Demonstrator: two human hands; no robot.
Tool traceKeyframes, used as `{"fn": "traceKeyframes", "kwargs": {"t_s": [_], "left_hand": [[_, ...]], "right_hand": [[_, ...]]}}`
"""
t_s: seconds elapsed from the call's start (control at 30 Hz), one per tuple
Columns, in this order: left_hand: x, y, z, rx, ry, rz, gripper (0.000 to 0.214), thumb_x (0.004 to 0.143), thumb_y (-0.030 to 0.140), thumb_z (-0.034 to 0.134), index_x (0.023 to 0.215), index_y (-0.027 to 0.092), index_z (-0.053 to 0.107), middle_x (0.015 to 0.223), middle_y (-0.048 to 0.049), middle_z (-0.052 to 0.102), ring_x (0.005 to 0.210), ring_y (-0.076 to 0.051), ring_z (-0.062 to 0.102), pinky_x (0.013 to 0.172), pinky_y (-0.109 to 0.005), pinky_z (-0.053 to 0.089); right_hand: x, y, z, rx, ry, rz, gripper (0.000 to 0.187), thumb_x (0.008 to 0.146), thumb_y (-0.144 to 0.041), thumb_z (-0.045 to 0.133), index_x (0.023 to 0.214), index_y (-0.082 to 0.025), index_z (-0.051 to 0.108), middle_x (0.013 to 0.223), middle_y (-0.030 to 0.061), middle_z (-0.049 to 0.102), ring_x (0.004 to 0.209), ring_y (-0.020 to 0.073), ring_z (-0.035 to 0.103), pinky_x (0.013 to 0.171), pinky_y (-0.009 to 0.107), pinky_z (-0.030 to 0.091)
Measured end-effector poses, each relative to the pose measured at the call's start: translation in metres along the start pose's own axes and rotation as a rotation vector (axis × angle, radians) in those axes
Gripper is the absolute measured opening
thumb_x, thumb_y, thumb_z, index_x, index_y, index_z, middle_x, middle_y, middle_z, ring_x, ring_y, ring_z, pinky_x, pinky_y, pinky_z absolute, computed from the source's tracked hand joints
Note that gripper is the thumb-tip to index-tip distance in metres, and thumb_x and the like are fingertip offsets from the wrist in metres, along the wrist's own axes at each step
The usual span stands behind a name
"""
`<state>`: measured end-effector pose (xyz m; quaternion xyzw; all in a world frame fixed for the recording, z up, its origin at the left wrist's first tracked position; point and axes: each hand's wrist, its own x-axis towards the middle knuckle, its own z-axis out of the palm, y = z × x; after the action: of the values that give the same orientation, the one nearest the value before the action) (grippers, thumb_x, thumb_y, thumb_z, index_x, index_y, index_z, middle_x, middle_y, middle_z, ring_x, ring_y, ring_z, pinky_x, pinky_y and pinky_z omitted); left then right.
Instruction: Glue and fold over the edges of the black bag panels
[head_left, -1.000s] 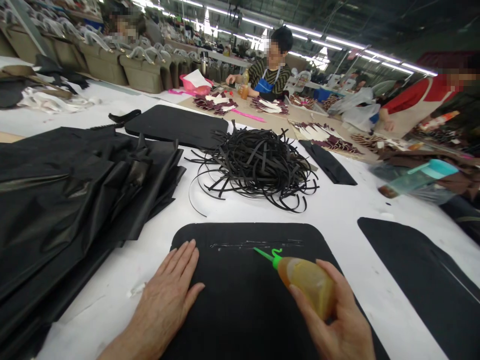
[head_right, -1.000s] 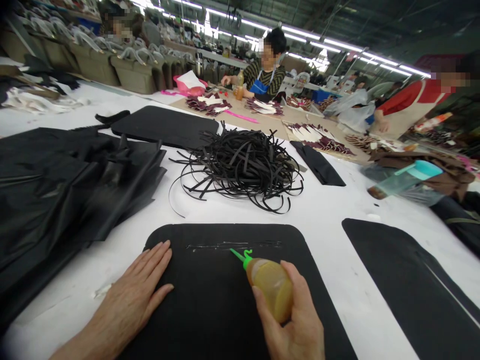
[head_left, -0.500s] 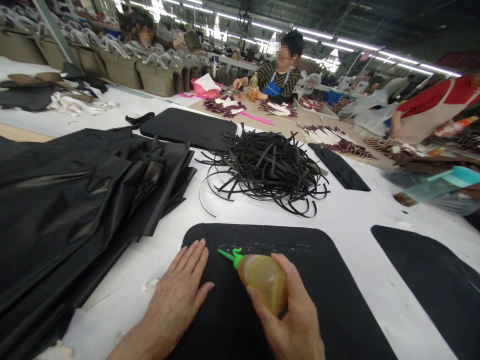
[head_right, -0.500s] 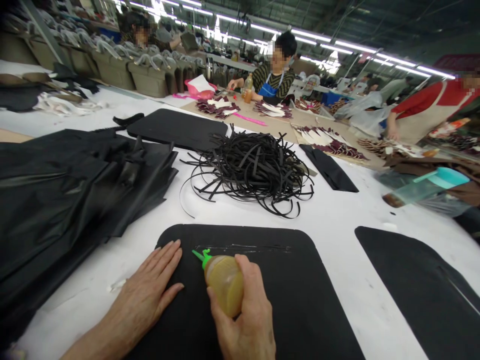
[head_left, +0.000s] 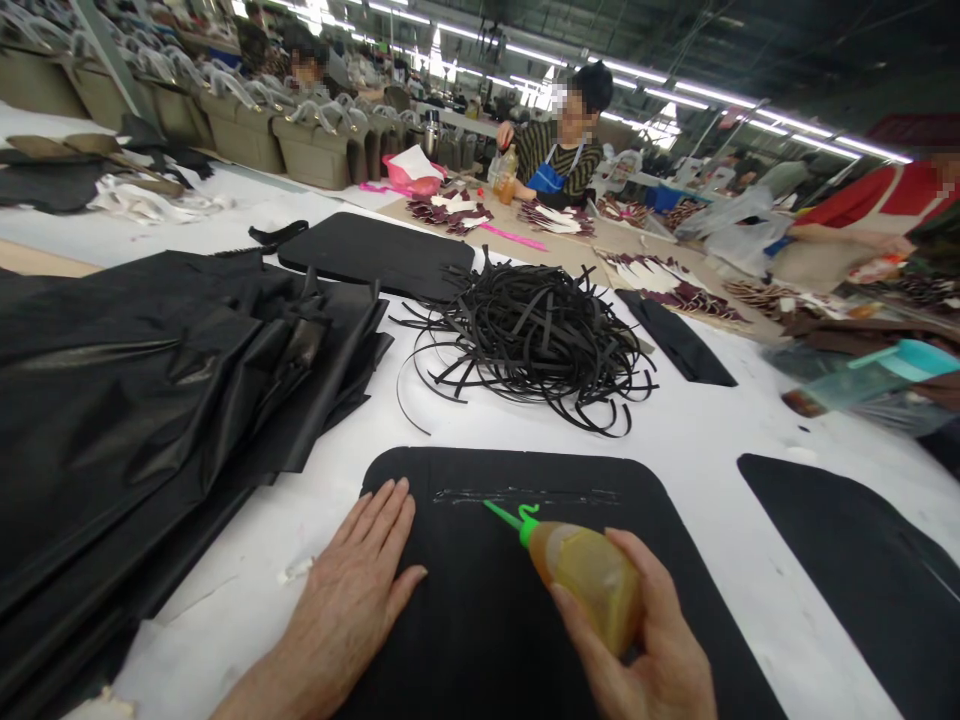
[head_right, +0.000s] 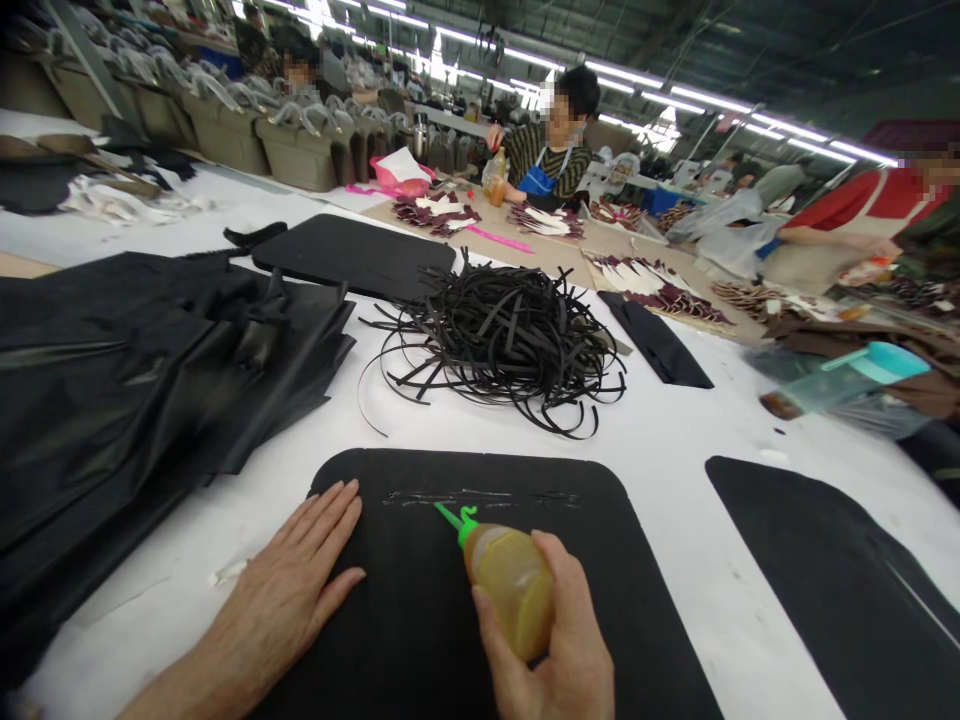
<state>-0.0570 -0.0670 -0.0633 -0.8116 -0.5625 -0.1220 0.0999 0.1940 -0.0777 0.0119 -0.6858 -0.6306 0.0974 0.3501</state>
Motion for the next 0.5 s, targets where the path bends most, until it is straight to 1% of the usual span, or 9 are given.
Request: {"fn": "traceKeyframes", "kwargs": {"t_s": [0.13,0.23,0.33,0.43,0.5], "left_hand": [[0.001,0.0,-0.001,0.028,0.022,0.027,0.052,0.084,0.042,0.048,0.125,0.011,0.049,0.136,-0.015,0.047,0.121,-0.027,0.048,0.095,-0.042,0.048],[0.001,-0.001,0.0,0.029,0.045,0.028,0.05,0.085,0.043,0.045,0.123,0.011,0.05,0.134,-0.0146,0.048,0.12,-0.027,0.049,0.094,-0.042,0.048],[0.002,-0.001,0.0,0.022,0.061,0.033,0.05,0.086,0.043,0.044,0.123,0.011,0.051,0.133,-0.015,0.05,0.119,-0.027,0.051,0.093,-0.042,0.048],[0.002,-0.002,0.0,0.017,0.072,0.041,0.05,0.086,0.043,0.044,0.122,0.01,0.052,0.132,-0.0156,0.051,0.117,-0.027,0.052,0.092,-0.042,0.049],[0.002,-0.001,0.0,0.02,0.069,0.035,0.049,0.086,0.043,0.044,0.122,0.011,0.052,0.132,-0.0146,0.051,0.118,-0.027,0.052,0.093,-0.041,0.048]], "right_hand": [[-0.011,-0.02,0.024,0.095,-0.008,-0.021,0.046,0.08,-0.051,0.054,0.115,-0.022,0.048,0.111,0.0069,0.058,0.098,0.0248,0.058,0.084,0.034,0.049],[-0.013,-0.023,0.029,0.105,-0.03,-0.005,0.045,0.08,-0.05,0.053,0.115,-0.023,0.047,0.113,0.0066,0.055,0.101,0.0242,0.057,0.086,0.034,0.048],[-0.01,-0.012,0.017,0.057,-0.029,0.069,0.047,0.078,-0.054,0.054,0.114,-0.024,0.047,0.108,0.0053,0.057,0.091,0.0227,0.06,0.078,0.031,0.05],[-0.006,0.005,-0.002,-0.034,0.007,0.128,0.053,0.072,-0.06,0.058,0.111,-0.024,0.049,0.096,0.0039,0.062,0.078,0.022,0.063,0.063,0.028,0.053],[-0.004,0.011,-0.011,-0.083,0.035,0.16,0.055,0.07,-0.061,0.058,0.11,-0.024,0.05,0.093,0.0037,0.063,0.074,0.0222,0.064,0.058,0.028,0.052]]}}
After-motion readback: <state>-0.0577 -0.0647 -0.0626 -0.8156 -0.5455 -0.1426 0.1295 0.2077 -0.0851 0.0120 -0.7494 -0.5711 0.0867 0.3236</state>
